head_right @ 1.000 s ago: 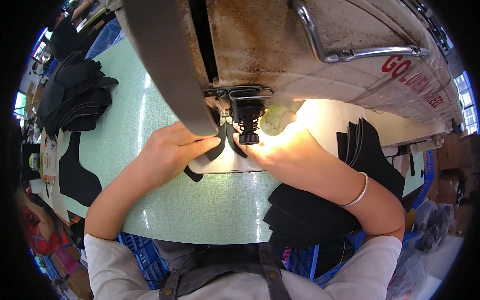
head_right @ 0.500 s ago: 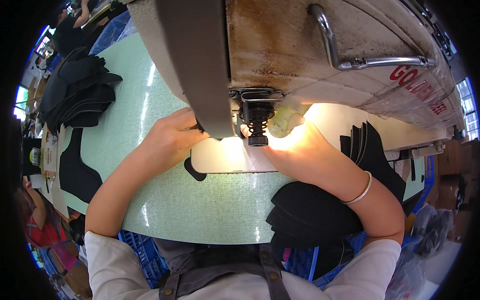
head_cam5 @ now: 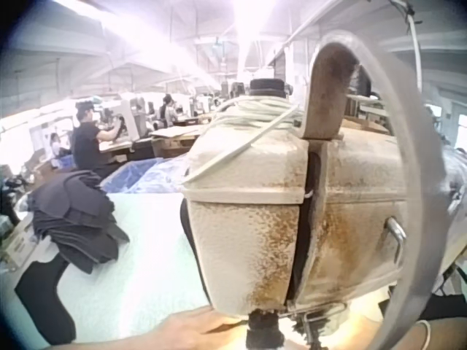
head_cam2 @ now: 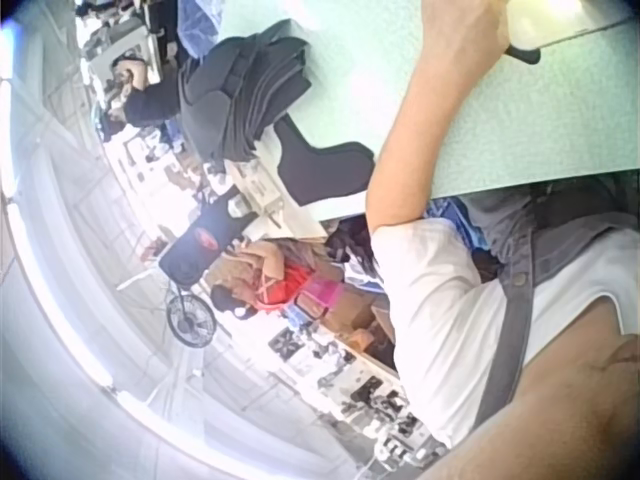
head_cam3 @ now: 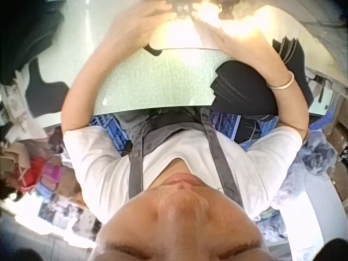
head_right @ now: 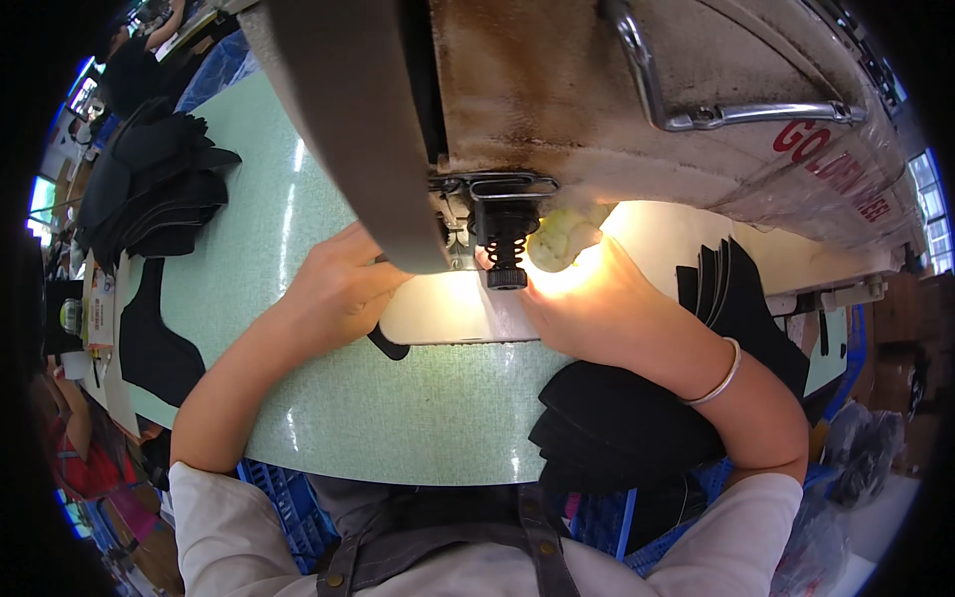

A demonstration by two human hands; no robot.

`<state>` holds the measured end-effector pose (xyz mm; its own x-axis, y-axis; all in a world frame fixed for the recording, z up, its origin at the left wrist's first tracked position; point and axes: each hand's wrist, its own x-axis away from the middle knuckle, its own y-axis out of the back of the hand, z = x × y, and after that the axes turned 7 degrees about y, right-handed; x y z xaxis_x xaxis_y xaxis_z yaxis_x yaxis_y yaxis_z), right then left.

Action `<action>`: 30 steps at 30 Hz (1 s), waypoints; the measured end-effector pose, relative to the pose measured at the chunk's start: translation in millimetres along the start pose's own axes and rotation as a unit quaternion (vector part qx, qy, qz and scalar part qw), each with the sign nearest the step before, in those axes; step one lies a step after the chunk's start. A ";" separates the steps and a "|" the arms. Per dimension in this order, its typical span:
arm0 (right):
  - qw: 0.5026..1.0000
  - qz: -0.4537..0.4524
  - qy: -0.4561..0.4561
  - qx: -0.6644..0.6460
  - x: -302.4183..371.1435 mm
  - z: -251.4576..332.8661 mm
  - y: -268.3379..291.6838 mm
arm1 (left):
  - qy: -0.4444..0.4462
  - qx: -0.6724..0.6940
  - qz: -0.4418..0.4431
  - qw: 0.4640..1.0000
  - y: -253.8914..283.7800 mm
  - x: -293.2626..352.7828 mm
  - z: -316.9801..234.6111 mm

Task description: The person picks up fabric shoe upper pieces, aligns their edges, and feeds them through a sewing machine to stitch them together.

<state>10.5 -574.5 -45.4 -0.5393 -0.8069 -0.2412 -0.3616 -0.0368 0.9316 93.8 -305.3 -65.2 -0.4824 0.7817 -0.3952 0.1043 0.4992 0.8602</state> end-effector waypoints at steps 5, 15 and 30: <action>0.973 -0.086 -0.105 -0.185 -18.7 4.8 1.1 | 0.030 0.010 0.000 1.000 -0.9 -4.6 -1.2; 0.979 -0.062 -0.099 -0.168 -24.2 7.5 10.4 | 0.068 -0.001 0.020 0.997 3.4 -1.8 -4.3; 0.902 0.203 -0.341 -0.170 103.1 51.7 127.7 | 0.490 -0.110 0.122 0.856 193.6 246.3 20.9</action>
<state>-130.6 -631.9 34.7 -0.9593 -0.2476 0.1359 0.1627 -0.0911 0.9825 13.4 -8.4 -2.8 -0.9790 0.1101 0.1716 0.1909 0.1998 0.9611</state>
